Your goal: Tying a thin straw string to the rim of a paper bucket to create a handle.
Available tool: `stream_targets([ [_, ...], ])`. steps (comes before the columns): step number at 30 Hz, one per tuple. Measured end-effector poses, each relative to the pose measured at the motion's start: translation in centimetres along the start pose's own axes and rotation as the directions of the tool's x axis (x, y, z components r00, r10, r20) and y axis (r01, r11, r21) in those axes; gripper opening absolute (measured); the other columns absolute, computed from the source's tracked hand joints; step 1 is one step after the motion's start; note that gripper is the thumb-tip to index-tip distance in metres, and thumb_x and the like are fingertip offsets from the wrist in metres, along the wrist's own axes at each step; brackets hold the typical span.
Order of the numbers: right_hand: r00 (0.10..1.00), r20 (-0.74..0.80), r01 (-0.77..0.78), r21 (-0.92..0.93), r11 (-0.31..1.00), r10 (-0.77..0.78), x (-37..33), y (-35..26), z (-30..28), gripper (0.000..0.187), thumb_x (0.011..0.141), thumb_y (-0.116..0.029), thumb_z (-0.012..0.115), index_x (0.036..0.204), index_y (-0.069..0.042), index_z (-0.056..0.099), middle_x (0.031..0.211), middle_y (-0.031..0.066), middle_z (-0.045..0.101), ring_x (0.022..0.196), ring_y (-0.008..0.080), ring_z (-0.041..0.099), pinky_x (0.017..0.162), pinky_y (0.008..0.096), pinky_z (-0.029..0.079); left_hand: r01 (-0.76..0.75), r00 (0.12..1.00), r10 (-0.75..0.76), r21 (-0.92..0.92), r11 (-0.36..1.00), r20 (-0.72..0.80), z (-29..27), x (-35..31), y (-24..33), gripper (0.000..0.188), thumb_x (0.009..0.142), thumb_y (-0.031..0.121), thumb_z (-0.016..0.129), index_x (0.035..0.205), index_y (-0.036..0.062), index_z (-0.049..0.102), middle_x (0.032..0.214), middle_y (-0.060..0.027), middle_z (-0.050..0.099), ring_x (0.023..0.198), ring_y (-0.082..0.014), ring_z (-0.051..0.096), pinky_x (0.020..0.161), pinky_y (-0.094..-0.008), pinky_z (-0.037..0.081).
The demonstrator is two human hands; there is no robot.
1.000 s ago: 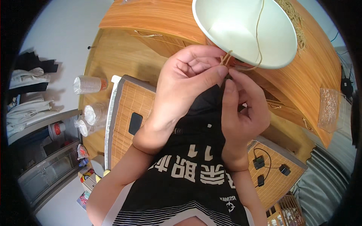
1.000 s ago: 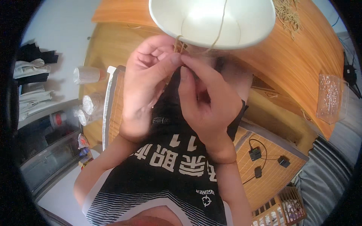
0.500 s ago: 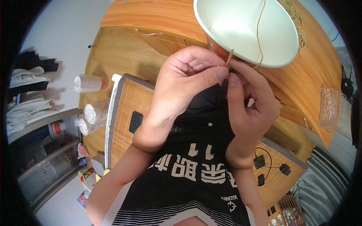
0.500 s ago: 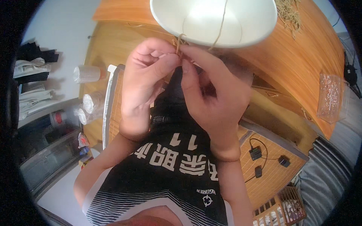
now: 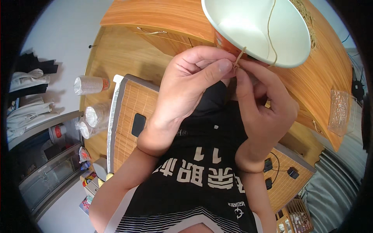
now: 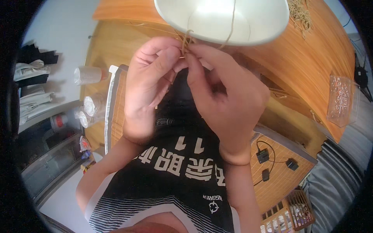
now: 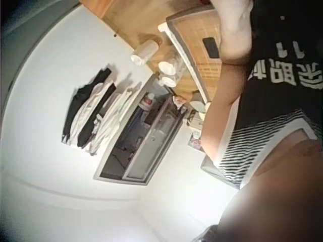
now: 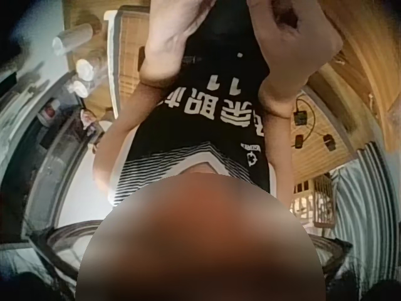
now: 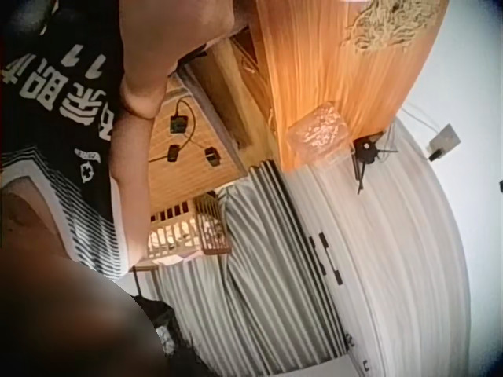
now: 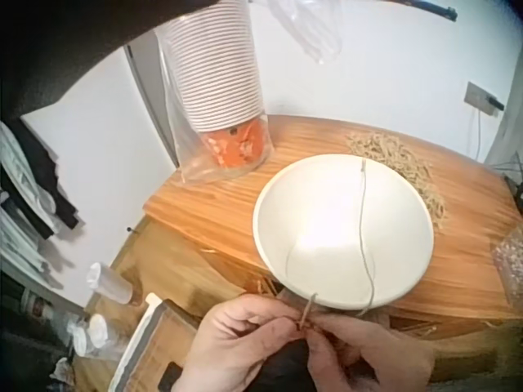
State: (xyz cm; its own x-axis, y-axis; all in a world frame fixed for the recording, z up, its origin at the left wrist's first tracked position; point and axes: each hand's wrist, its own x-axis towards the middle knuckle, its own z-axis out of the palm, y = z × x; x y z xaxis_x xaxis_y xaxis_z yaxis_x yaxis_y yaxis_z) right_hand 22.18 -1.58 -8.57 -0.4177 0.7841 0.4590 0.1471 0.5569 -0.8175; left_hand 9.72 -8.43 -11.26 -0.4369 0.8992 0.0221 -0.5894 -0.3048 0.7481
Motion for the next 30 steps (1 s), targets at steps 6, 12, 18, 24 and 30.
stream_targets([
  [6,0.992,0.027,0.126,-0.113,0.986,-0.124,0.1,0.4,0.2,0.012,0.079,0.001,0.072,0.09,-0.002,0.07,0.056,-0.0014,0.055,0.048,0.0028,0.044,0.048,0.0168,0.033,-0.024,1.0,0.025,0.091,0.996,-0.004,-0.2,0.1,-0.1,0.015,0.09,0.0,0.062,0.104,-0.0022,0.063,0.095,-0.0078,0.069,0.087,-0.0115,0.065,0.076,-0.0228,0.052],
  [12,0.997,-0.07,0.046,0.034,0.998,-0.044,0.0,0.4,0.7,0.014,0.072,-0.001,0.075,0.084,-0.007,0.07,0.062,0.001,0.058,0.047,0.009,0.047,0.045,0.0214,0.036,-0.354,0.923,0.385,0.423,0.834,0.015,0.5,0.2,-0.7,0.018,0.077,-0.007,0.072,0.093,-0.0006,0.067,0.09,-0.0076,0.069,0.08,-0.0113,0.064,0.071,-0.0239,0.052],
  [18,0.991,-0.136,0.004,0.079,0.997,0.007,-0.4,0.8,1.0,0.013,0.075,-0.001,0.073,0.087,-0.006,0.07,0.065,-0.0002,0.057,0.051,0.0071,0.046,0.046,0.0193,0.035,-0.609,0.675,0.673,0.743,0.277,0.303,0.3,0.8,-0.8,0.024,0.06,-0.005,0.079,0.081,0.0018,0.07,0.085,-0.009,0.068,0.076,-0.019,0.065,0.067,-0.0264,0.052],
  [24,0.992,-0.125,0.007,0.071,0.997,0.002,-0.3,0.7,0.7,0.013,0.076,-0.002,0.073,0.088,-0.006,0.071,0.07,0.0014,0.058,0.055,0.0077,0.048,0.047,0.0195,0.036,-0.648,0.69,0.58,0.726,0.229,0.433,0.3,1.1,0.1,0.023,0.064,-0.006,0.076,0.085,0.0013,0.071,0.09,-0.01,0.068,0.077,-0.0191,0.066,0.066,-0.0271,0.053],
  [30,0.991,-0.13,-0.005,0.068,0.998,0.014,-0.4,1.1,0.6,0.013,0.076,-0.002,0.073,0.088,-0.006,0.071,0.069,0.0013,0.058,0.055,0.0082,0.049,0.048,0.0198,0.036,-0.492,0.865,0.43,0.614,0.618,0.26,0.4,0.9,0.0,0.016,0.075,-0.007,0.071,0.09,-0.0008,0.071,0.096,-0.0104,0.067,0.081,-0.0153,0.065,0.068,-0.025,0.052],
])
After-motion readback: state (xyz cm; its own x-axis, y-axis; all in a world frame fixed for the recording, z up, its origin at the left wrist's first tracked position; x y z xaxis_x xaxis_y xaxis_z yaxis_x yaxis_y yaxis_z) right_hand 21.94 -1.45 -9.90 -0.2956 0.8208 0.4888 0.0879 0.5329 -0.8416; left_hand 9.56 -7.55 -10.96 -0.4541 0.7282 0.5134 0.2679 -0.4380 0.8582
